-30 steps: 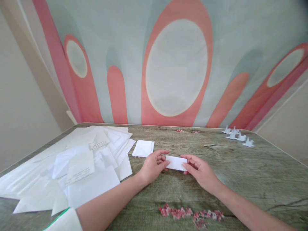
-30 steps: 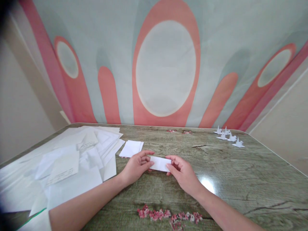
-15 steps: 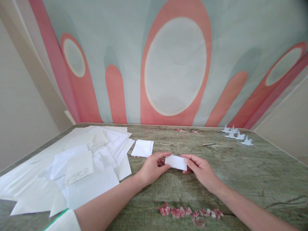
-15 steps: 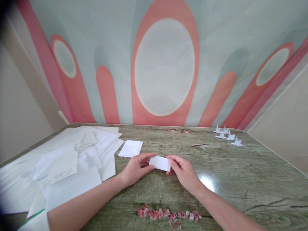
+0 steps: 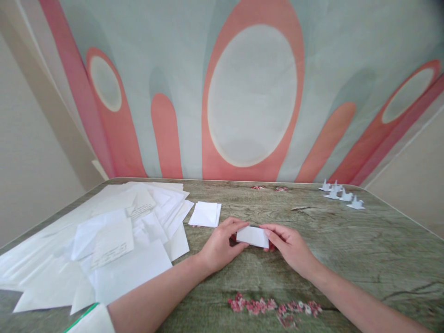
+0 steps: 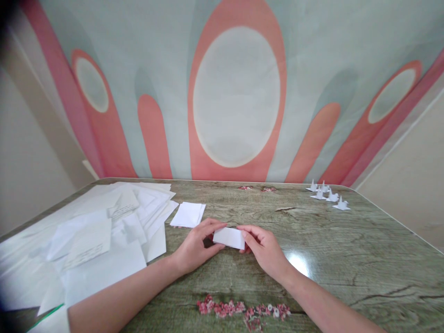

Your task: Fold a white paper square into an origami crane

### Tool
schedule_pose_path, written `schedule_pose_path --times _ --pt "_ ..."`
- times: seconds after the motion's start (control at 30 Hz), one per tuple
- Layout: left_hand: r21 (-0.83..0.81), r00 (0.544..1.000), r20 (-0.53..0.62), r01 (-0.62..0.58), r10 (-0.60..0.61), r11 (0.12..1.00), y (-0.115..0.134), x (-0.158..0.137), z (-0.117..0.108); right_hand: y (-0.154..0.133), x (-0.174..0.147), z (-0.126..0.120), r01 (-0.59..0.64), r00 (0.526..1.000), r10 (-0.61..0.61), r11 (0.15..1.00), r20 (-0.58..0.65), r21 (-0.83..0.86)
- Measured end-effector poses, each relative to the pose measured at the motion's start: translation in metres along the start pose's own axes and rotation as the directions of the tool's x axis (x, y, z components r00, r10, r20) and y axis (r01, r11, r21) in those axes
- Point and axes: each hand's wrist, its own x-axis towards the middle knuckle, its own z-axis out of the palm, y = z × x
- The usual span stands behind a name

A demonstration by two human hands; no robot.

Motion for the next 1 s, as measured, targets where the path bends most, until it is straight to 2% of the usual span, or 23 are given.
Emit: schedule_pose_path --times 0.43,0.57,0.77,1.0 --pt "-0.006 0.999 -0.034 0.019 -0.02 1.0 0.0 0.0 0.001 0.001 -0.003 0.002 0.033 0.998 -0.037 0.995 0.043 0.092" --pt "-0.011 0.999 -0.043 0.028 -0.028 1.0 0.0 0.0 0.0 0.001 -0.005 0.001 0.083 0.991 -0.091 0.993 0.096 0.08" --pt "-0.027 0.998 -0.048 0.034 -0.035 0.999 -0.002 0.0 0.0 0.004 -0.005 -0.001 0.144 0.983 -0.147 0.989 0.112 0.035" --pt "-0.139 0.993 -0.077 0.076 -0.088 0.987 -0.015 -0.001 0.007 0.009 -0.003 0.0 0.138 0.989 -0.136 0.99 0.052 -0.037"
